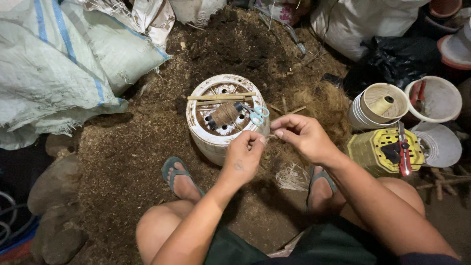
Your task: The person winds natural fiber onto a small spool using a manual rotating device. They repeatedly tie knots, cut excess fiber with scissors, and reattach the fiber to continue winding.
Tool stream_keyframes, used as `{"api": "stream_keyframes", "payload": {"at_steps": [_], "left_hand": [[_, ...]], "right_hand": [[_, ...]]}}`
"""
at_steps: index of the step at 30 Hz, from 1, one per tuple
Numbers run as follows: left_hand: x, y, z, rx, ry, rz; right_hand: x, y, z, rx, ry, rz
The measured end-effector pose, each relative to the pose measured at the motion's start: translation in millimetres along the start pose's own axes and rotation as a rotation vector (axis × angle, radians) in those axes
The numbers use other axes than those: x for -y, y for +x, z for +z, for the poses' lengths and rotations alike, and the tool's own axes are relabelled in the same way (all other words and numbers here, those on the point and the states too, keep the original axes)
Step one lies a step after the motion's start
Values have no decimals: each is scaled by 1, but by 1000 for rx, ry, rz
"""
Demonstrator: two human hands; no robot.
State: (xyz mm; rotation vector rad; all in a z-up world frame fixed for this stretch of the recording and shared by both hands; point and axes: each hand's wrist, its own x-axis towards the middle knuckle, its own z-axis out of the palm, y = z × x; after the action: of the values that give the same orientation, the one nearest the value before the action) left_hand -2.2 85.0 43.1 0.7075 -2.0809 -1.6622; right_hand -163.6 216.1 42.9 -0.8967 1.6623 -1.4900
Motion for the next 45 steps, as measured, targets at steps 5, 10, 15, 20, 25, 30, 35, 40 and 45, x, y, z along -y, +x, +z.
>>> {"api": "stream_keyframes", "payload": {"at_steps": [5, 10, 15, 20, 25, 30, 35, 40, 45], "left_hand": [[18, 2, 5, -6, -94, -45], [30, 9, 8, -25, -434, -106], [36, 9, 6, 3, -272, -122], [41, 15, 5, -105, -339, -55], [46, 24, 5, -169, -511, -90], [49, 31, -3, -235, -384, -155], [44, 37, -15, -197, -708, -272], [31, 39, -36, -163, -827, -327], [26, 37, -50, -97, -907, -214]], "right_hand": [[-1, -1, 1, 8, 7, -39], [-2, 3, 0, -54, -37, 25], [-6, 6, -1, -61, 112, -26], [-9, 17, 6, -54, 210, 15], [-30, 26, 16, -7, 226, 82], [-76, 66, 16, -133, 186, 75], [-121, 98, 25, -212, -873, -201], [-125, 122, 49, -180, -1315, -52], [-107, 141, 59, -144, -1330, 340]]}}
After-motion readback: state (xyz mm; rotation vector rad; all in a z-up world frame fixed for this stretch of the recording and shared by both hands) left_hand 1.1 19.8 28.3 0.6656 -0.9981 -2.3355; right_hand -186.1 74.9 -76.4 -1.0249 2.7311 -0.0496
